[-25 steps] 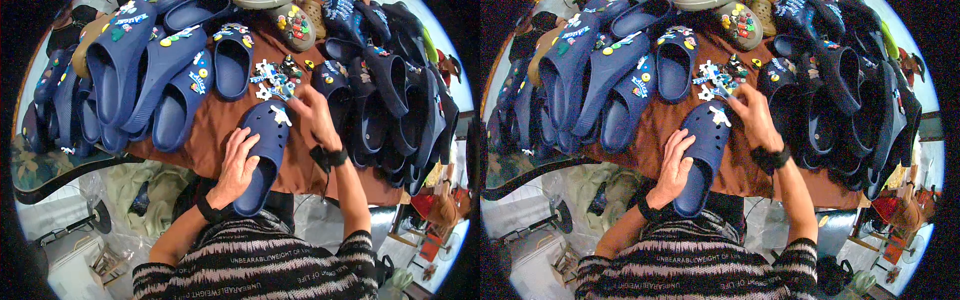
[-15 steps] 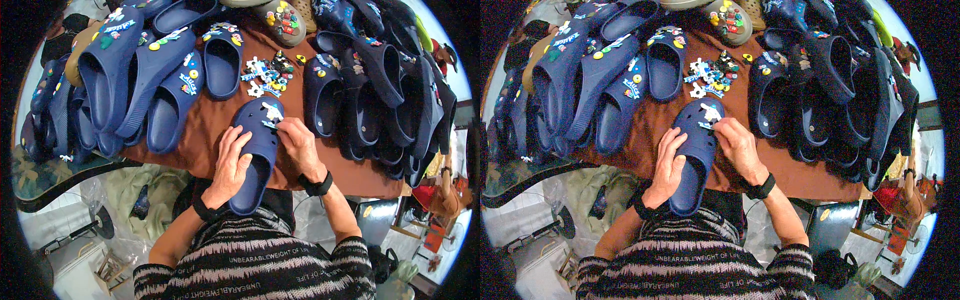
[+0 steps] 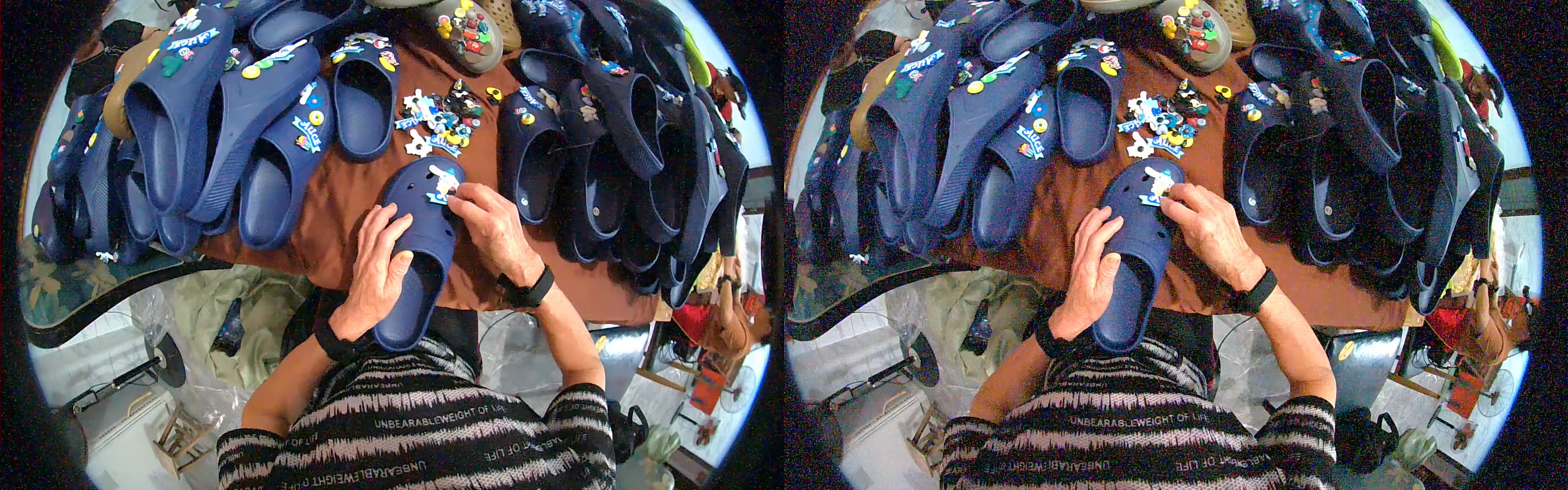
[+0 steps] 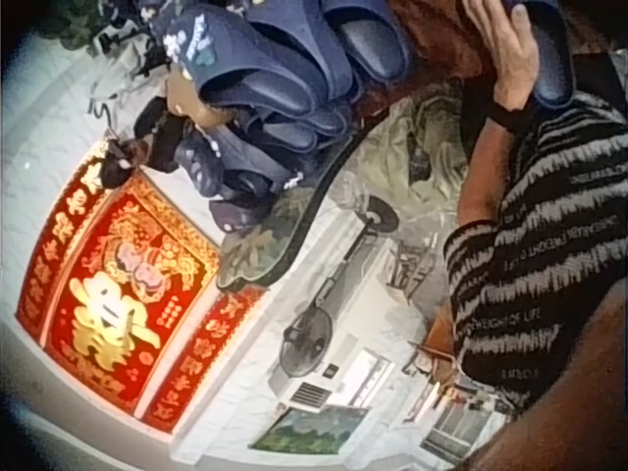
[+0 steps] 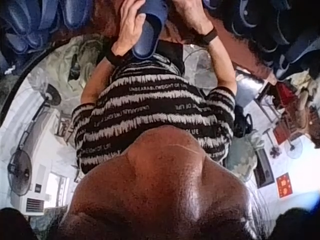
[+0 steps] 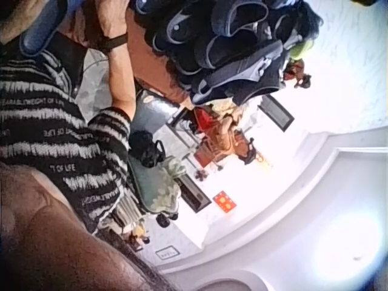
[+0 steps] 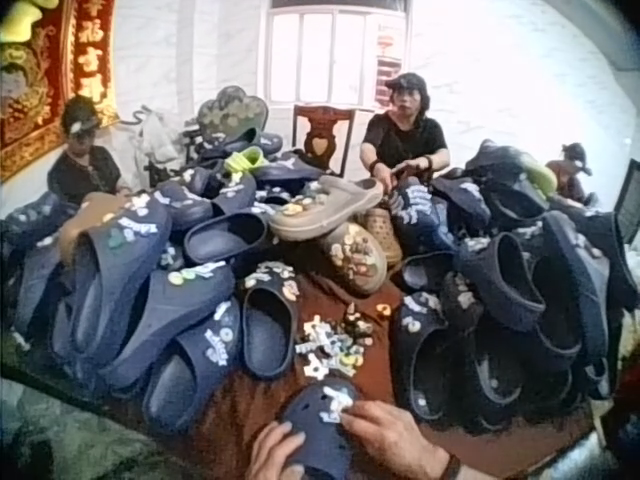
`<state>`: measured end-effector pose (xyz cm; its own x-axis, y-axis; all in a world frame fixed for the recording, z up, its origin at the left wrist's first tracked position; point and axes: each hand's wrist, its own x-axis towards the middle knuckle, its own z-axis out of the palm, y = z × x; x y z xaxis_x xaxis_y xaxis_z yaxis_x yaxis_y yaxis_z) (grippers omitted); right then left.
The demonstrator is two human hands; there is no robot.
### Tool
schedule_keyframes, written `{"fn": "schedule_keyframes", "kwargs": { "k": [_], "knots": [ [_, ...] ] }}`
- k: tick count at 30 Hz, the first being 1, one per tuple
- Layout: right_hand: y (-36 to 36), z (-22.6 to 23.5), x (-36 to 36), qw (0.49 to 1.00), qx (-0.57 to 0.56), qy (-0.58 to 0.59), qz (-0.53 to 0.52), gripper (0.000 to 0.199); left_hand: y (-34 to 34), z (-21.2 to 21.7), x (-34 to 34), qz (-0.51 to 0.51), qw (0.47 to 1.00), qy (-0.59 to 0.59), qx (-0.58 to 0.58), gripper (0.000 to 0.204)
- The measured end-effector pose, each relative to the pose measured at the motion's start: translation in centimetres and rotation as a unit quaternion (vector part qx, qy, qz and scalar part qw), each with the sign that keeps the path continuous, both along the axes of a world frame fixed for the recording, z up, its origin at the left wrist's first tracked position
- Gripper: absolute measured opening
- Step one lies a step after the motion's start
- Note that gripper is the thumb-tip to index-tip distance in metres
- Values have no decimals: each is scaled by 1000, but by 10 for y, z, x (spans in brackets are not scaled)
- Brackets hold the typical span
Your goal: The recorder is attaching decorative charms (Jibbitz) to blue clogs.
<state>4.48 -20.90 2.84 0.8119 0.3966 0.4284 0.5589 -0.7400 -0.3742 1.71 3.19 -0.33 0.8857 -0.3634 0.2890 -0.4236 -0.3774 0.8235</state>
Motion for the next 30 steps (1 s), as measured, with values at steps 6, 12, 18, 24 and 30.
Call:
{"fn": "schedule_keyframes", "kwargs": {
  "k": [6,12,18,24,30],
  "knots": [
    [-1,8,6,998,-54,15,32,30,1,1,0,-2,1000,1,5,54],
    [-9,15,23,976,-152,53,145,15,0,1,0,1,1000,-5,13,53],
    [-17,9,28,975,-156,-1,160,23,0,-1,1,0,1000,-8,5,52],
    [-15,3,4,995,-82,27,58,38,0,1,2,2,1000,-9,6,51],
    [-9,6,6,998,-37,24,38,39,-1,2,3,-5,1000,-14,9,46]
  ]
}}
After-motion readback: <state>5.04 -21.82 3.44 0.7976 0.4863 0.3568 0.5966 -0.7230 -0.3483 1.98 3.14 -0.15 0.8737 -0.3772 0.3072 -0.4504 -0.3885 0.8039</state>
